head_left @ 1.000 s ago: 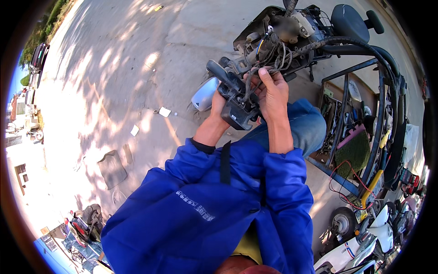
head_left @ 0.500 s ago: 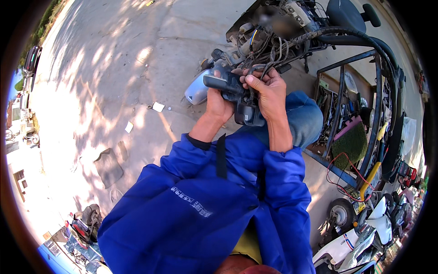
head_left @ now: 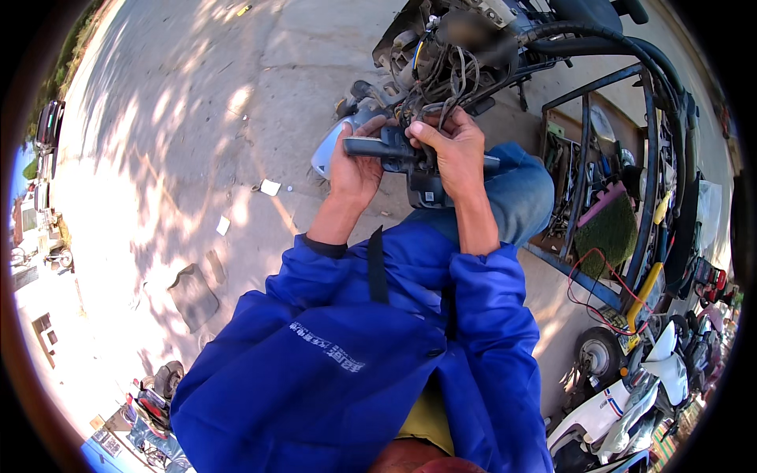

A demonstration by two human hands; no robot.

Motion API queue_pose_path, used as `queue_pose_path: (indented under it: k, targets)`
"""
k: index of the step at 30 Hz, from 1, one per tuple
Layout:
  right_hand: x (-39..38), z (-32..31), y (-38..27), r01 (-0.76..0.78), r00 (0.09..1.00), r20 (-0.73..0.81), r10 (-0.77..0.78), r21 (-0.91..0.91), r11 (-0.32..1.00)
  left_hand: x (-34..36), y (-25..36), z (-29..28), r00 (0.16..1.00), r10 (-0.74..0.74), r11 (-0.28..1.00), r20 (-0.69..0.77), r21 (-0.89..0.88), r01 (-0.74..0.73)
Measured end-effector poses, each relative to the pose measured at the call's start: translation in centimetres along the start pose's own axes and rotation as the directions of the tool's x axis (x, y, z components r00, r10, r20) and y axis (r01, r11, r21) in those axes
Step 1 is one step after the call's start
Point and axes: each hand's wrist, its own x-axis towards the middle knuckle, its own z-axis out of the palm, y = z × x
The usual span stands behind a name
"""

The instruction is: The person repairs the electrical system of a scooter by hand, manipulating wires and connectors near the handlebars. They use a yellow multimeter to test the electrical connections and a screwdriver to adjust components within the wiring harness.

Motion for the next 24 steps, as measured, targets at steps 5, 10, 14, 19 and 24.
queue_pose_path:
  k: [5,10,14,19,24]
  targets:
    - [0.1,-0.3,0.0,0.000,1.000,-0.001,0.000,-0.011,1.000,0.1,2.6,-1.5,0.983,0.162,0.968,-0.084,0.207,-0.142]
    - [0.2,-0.8,0.5,0.116,0.990,-0.037,-0.135,-0.317,0.941,-1.1,4.4,2.3,0.882,0.466,0.577,0.067,0.733,-0.360]
    - [-0.2,-0.9,-0.5,0.178,0.966,-0.057,-0.253,-0.562,0.808,-1.5,3.8,5.2,0.825,0.458,0.109,0.331,0.900,-0.421]
    - [-0.5,-1.3,-1.5,0.265,0.935,0.009,-0.354,-0.683,0.681,-1.7,2.3,9.0,0.850,0.257,-0.212,0.459,0.885,-0.414]
    - [-0.5,-2.4,-1.7,0.301,0.930,0.031,-0.367,-0.638,0.709,-0.4,1.9,8.9,0.924,0.180,-0.148,0.337,0.938,-0.314]
